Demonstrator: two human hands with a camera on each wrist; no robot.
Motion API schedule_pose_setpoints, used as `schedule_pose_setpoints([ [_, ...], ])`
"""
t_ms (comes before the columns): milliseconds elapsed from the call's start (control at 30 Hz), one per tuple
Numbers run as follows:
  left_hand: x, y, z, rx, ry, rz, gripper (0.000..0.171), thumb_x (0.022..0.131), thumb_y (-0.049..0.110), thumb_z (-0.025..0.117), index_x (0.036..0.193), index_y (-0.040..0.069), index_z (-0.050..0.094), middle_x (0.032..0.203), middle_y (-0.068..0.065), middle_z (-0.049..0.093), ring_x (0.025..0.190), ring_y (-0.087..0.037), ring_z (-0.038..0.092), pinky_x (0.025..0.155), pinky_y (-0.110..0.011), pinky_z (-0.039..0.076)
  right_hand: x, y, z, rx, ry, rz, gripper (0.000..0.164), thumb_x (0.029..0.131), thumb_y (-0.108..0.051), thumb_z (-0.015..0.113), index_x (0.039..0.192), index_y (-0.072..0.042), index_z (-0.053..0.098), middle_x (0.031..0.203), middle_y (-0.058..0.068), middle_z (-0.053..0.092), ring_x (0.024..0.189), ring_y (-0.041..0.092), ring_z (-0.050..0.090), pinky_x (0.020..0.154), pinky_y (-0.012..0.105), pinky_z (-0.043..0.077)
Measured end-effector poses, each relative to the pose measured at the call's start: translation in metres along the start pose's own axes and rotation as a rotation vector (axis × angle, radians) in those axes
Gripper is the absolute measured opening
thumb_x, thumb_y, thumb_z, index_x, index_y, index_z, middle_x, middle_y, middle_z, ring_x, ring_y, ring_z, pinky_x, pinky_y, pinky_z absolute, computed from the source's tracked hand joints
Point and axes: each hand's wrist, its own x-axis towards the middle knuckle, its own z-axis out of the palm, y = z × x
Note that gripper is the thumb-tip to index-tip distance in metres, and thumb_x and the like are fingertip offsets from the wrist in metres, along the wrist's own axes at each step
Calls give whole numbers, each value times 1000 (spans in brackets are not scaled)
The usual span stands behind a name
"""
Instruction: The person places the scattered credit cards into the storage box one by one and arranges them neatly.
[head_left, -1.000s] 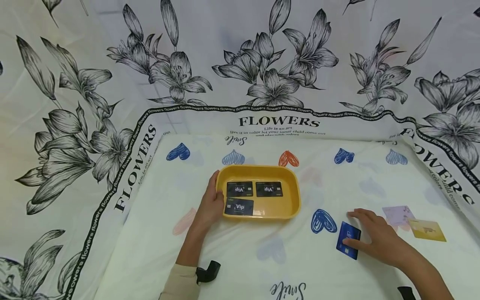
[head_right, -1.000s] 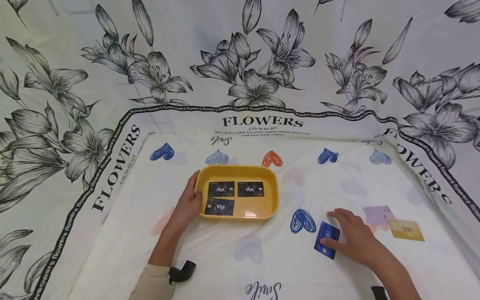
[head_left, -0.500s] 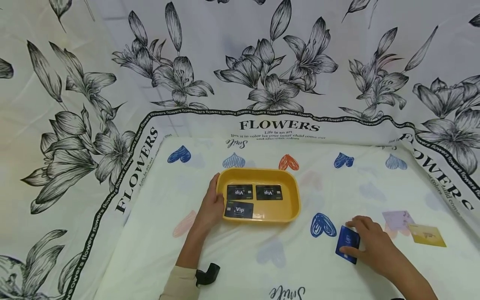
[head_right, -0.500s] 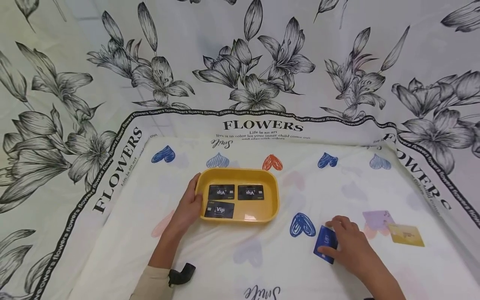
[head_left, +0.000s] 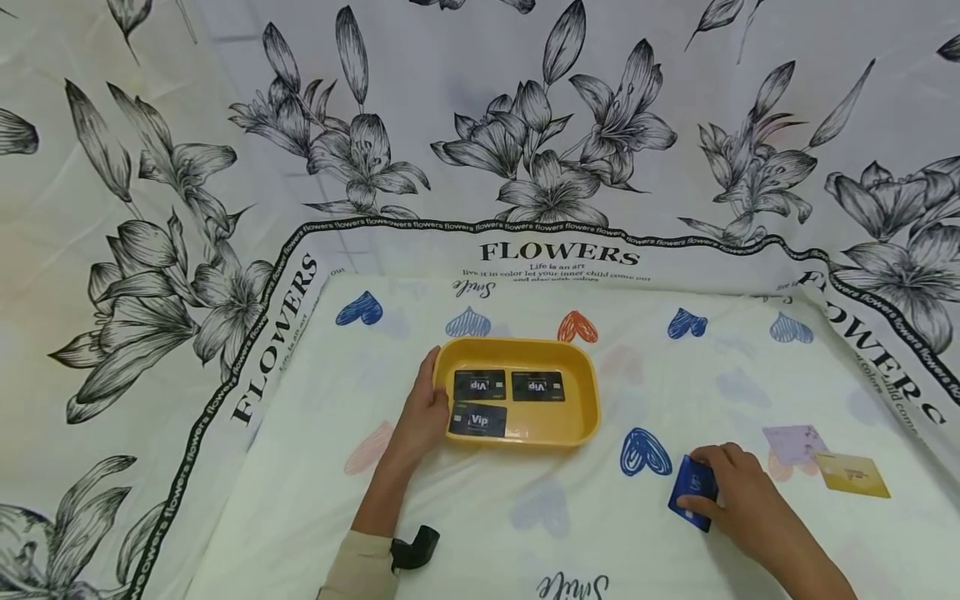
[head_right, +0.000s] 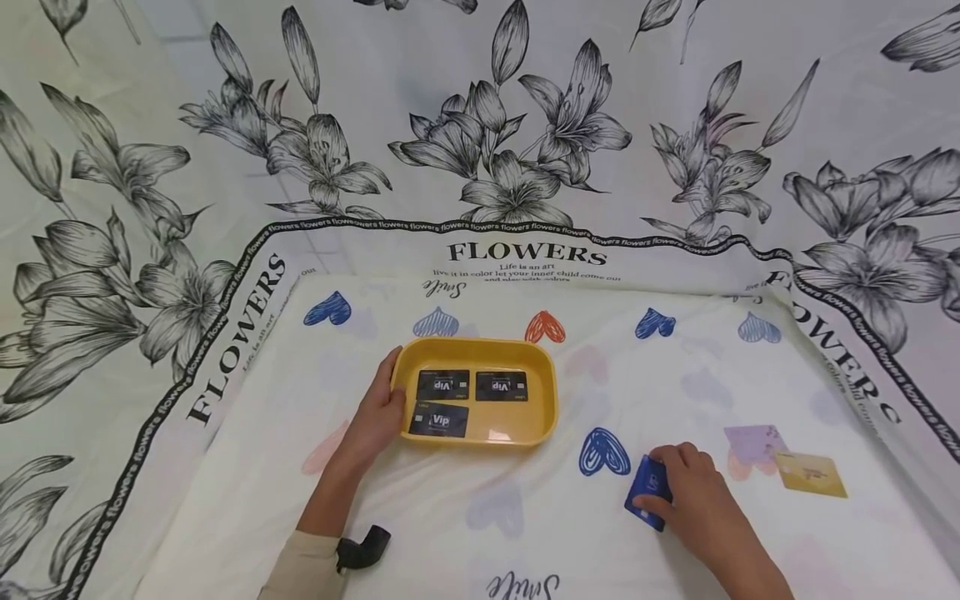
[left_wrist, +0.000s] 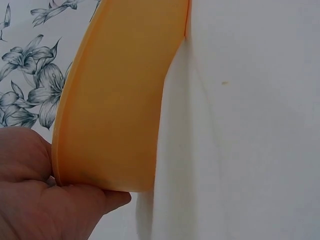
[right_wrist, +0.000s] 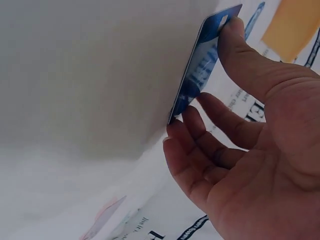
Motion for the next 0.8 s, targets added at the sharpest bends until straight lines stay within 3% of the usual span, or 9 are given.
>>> schedule_pose_setpoints([
  [233, 1, 1, 0, -10, -14, -9, 70, 107, 6, 36, 171, 20, 12, 176, -5, 20, 163, -29, 16, 131, -52, 14, 3, -1, -5, 21, -55, 88, 84, 80, -53, 88, 134, 5, 58, 122, 26, 57, 111, 42, 55, 94, 68, 53],
  [367, 2, 3, 0, -13, -10, 1, 70, 107, 6, 36, 171, 20, 12, 176, -4, 20, 163, -29, 16, 131, -53, 14, 2, -4, -8, 29, -22, 105, 84, 79, -55, 88, 132, 5, 60, 123, 25, 57, 110, 40, 55, 95, 67, 53],
  [467, 2, 4, -1, -17, -9, 1, 70, 107, 6, 36, 171, 20, 12, 176, -3, 20, 163, -28, 16, 131, -52, 14, 3, -6, -12, 53, -12, 123, 72, 84, -47, 87, 129, 3, 62, 120, 22, 60, 104, 35, 58, 92, 62, 56],
  [633, 1, 4, -2, -24, -14, -1, 70, 107, 6, 37, 171, 18, 13, 176, -5, 21, 163, -28, 17, 131, -52, 14, 4, -9, -22, 97, -17, 161, 31, 96, -22, 79, 118, -3, 70, 102, 7, 69, 84, 21, 59, 71, 38, 57],
  [800, 1, 1, -2, -17, -11, -11, 70, 106, 6, 37, 171, 19, 13, 176, -4, 20, 163, -28, 16, 131, -52, 15, 2, -11, -29, 93, -20, 150, 21, 97, -21, 77, 113, -7, 72, 93, 0, 67, 79, 17, 57, 62, 27, 49],
])
